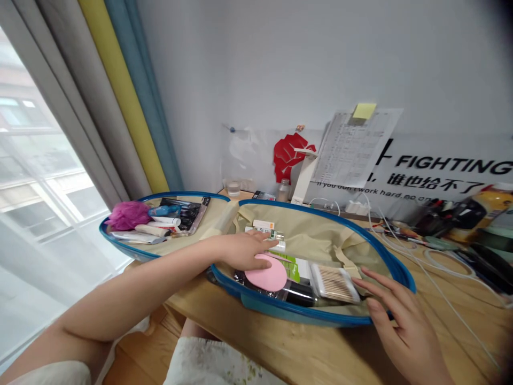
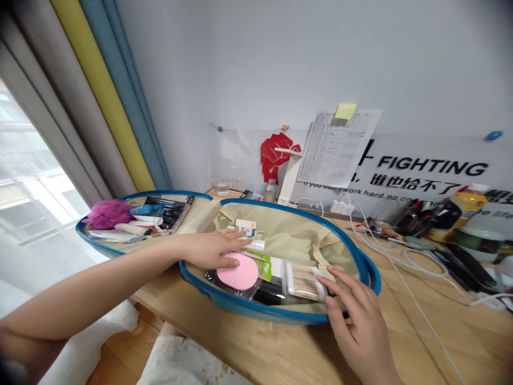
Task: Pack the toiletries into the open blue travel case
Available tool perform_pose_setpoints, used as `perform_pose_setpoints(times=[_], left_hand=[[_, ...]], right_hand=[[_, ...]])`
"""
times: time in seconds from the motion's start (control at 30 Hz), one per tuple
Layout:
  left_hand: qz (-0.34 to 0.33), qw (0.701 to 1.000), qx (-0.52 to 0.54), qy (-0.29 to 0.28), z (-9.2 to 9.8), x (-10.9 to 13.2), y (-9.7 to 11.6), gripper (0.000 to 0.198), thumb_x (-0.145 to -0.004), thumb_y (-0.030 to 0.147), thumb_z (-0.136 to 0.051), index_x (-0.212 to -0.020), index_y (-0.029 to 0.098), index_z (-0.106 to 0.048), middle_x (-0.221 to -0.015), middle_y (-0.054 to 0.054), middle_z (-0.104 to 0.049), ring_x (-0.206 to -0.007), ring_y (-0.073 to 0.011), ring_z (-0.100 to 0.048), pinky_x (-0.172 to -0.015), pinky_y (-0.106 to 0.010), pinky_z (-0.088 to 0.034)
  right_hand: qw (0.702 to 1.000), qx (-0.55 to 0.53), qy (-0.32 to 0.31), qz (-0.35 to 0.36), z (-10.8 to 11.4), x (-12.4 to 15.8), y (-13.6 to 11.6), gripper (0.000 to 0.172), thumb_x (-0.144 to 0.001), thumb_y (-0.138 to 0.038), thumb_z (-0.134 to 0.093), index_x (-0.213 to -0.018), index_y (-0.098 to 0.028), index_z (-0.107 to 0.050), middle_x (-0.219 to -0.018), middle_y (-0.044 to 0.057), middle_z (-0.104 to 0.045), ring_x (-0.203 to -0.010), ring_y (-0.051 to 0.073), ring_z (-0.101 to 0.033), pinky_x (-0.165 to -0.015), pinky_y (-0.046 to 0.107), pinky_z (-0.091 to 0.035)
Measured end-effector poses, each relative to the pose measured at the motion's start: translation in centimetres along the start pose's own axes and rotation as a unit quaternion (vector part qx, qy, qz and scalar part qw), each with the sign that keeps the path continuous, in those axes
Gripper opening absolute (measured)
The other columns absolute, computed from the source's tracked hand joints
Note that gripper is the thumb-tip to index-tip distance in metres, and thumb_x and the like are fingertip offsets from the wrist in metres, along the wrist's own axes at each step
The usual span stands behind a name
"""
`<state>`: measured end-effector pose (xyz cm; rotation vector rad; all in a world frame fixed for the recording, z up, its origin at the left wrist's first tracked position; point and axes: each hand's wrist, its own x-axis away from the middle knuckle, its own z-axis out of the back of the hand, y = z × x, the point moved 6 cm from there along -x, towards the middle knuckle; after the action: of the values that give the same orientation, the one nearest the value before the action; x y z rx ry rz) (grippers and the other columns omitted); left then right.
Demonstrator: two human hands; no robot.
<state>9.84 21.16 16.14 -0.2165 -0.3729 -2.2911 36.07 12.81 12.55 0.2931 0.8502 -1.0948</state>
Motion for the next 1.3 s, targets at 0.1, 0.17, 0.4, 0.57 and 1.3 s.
perform_pose_setpoints(times=[0.1,0.17,0.4,0.57,1.3], left_hand=[[-0.026,0.999,-0.005,-0.037,-1.5,-1.1,-0.7,0.083,-0.077,0.05,-0.061,-0.147,0.025,-0.023,-0.155,-0.013,-0.015,-0.141,-0.0332,-0.018,-0.11,-0.05,-0.023],[-0.035,0.998,0.005,-0.049,-2.3,-1.3,-0.7,0.089,-0.072,0.053,-0.065,-0.147,0.026,-0.024,-0.154,-0.014,-0.017,-0.14,-0.0347,-0.019,-0.109,-0.051,-0.026],[0.011,0.999,-0.009,-0.043,-3.1,-1.0,-0.2,0.084,-0.079,0.055,-0.056,-0.147,0.019,-0.022,-0.152,-0.018,-0.023,-0.138,-0.0346,-0.026,-0.108,-0.047,-0.028],[0.002,0.999,-0.018,-0.044,-2.9,-0.9,0.5,0.083,-0.081,0.055,-0.054,-0.147,0.016,-0.022,-0.15,-0.019,-0.028,-0.136,-0.0335,-0.031,-0.108,-0.045,-0.029],[0.425,0.883,-0.098,0.173,1.8,12.0,-28.4,0.062,-0.076,0.022,-0.045,-0.137,0.011,-0.043,-0.137,-0.013,-0.05,-0.122,-0.0276,-0.05,-0.101,-0.034,-0.038]], right_hand=[[1.0,-0.001,-0.002,-0.002,0.1,-0.1,-0.1,0.03,-0.089,-0.039,-0.042,-0.102,-0.025,-0.065,-0.111,0.008,-0.064,-0.101,0.022,-0.061,-0.08,0.039,-0.052],[1.0,0.003,0.0,-0.002,0.1,-0.2,-0.1,0.03,-0.089,-0.039,-0.041,-0.102,-0.025,-0.065,-0.111,0.008,-0.064,-0.1,0.022,-0.061,-0.081,0.039,-0.052],[0.998,0.023,0.012,0.049,0.0,0.0,-0.1,0.027,-0.089,-0.034,-0.042,-0.103,-0.024,-0.063,-0.112,0.006,-0.063,-0.101,0.022,-0.059,-0.079,0.037,-0.05],[0.998,0.033,0.016,0.056,-0.2,0.0,0.0,0.028,-0.089,-0.033,-0.041,-0.104,-0.023,-0.062,-0.111,0.006,-0.062,-0.099,0.023,-0.06,-0.079,0.037,-0.048],[0.996,0.041,0.018,0.076,-0.5,0.3,0.2,0.025,-0.09,-0.029,-0.041,-0.108,-0.025,-0.058,-0.114,0.007,-0.06,-0.1,0.023,-0.057,-0.083,0.037,-0.044]])
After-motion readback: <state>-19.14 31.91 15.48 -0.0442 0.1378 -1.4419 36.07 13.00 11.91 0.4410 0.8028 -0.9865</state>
